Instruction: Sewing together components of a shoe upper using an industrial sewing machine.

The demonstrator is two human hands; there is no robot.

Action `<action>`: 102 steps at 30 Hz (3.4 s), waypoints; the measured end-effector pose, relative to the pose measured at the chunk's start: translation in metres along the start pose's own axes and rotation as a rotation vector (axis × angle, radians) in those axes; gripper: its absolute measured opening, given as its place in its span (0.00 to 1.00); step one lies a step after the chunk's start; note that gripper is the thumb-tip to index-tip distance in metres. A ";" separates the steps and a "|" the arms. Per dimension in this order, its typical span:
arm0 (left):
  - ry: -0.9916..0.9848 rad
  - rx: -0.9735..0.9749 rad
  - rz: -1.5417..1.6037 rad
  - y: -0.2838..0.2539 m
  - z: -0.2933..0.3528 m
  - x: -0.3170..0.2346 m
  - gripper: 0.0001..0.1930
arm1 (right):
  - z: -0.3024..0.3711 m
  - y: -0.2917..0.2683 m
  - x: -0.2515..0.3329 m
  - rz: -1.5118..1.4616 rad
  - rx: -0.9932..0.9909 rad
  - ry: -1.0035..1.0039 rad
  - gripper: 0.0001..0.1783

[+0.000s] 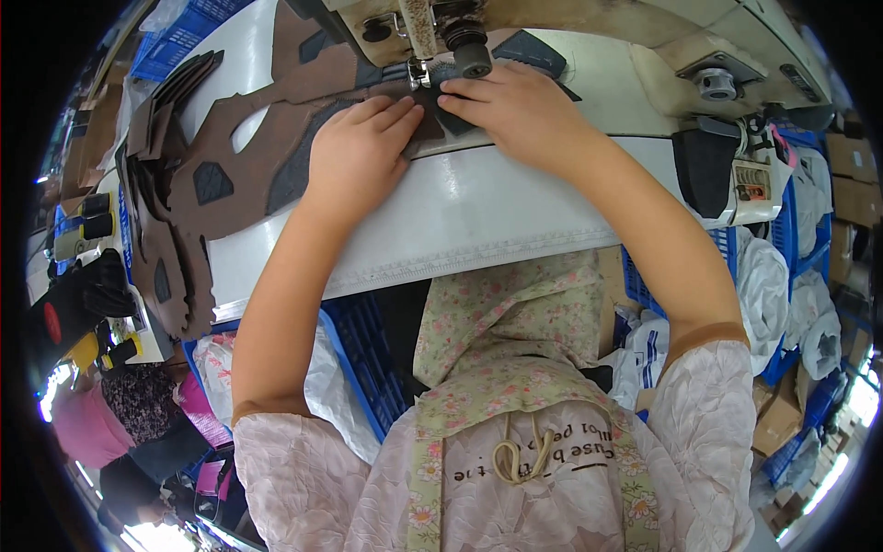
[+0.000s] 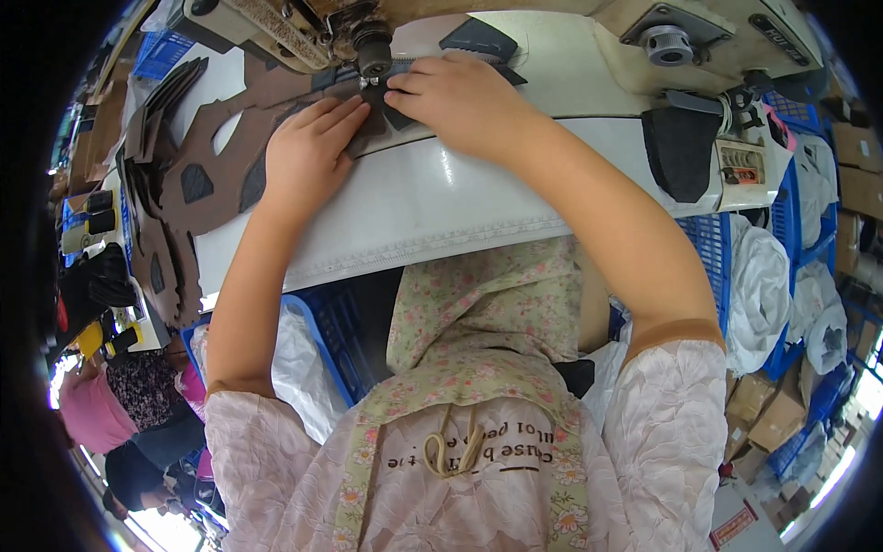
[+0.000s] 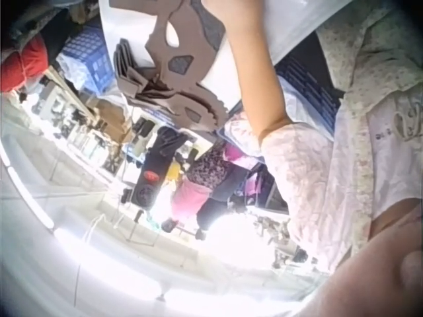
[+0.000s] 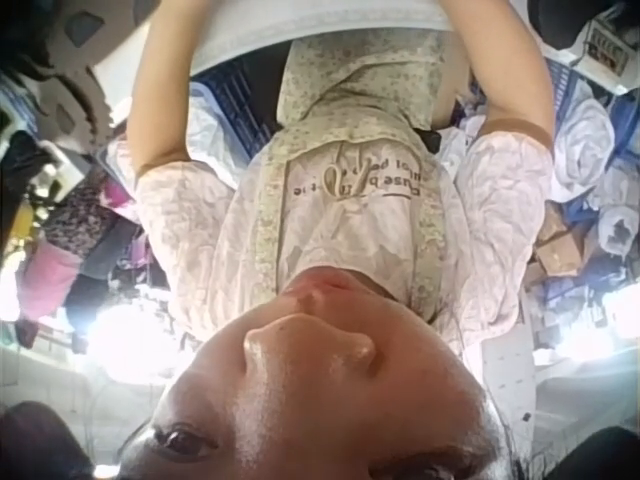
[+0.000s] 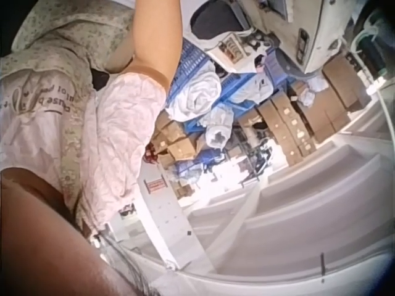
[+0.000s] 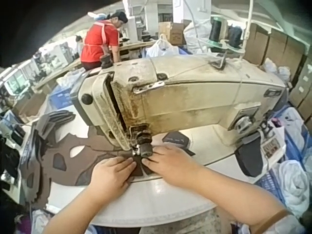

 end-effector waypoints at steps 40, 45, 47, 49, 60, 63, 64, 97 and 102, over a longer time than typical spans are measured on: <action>-0.300 0.003 0.342 -0.002 0.007 0.011 0.25 | 0.014 -0.021 0.003 -0.081 0.052 -0.063 0.13; -0.464 0.054 0.535 -0.002 0.003 0.023 0.25 | 0.015 -0.016 0.003 -0.085 -0.039 -0.105 0.11; -0.379 0.053 0.485 -0.005 0.000 0.022 0.24 | 0.015 -0.015 0.003 -0.080 -0.071 -0.095 0.10; -0.339 0.056 0.447 -0.004 0.000 0.023 0.25 | 0.014 -0.016 0.003 -0.072 -0.071 -0.093 0.10; -0.229 0.088 0.254 -0.008 -0.005 0.018 0.23 | 0.009 -0.012 0.005 -0.028 -0.129 -0.082 0.12; -0.260 0.039 0.329 -0.008 -0.004 0.022 0.19 | 0.008 -0.012 0.007 -0.011 -0.147 -0.092 0.14; -0.229 0.037 0.357 -0.008 -0.003 0.025 0.17 | 0.007 -0.012 0.007 -0.003 -0.150 -0.101 0.14; -0.099 0.093 0.314 -0.006 -0.011 0.037 0.14 | -0.006 -0.006 0.013 0.130 -0.177 -0.125 0.07; -0.083 0.098 0.298 -0.007 -0.012 0.036 0.15 | -0.008 -0.007 0.014 0.120 -0.186 -0.137 0.07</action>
Point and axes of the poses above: each hand's wrist, its own z-axis away from the middle knuckle, its own y-axis out of the palm, x = y × z, the point moved 5 cm from there along -z, towards the middle knuckle, and after that the axes turned 5 degrees about x, right-handed, at the moved point
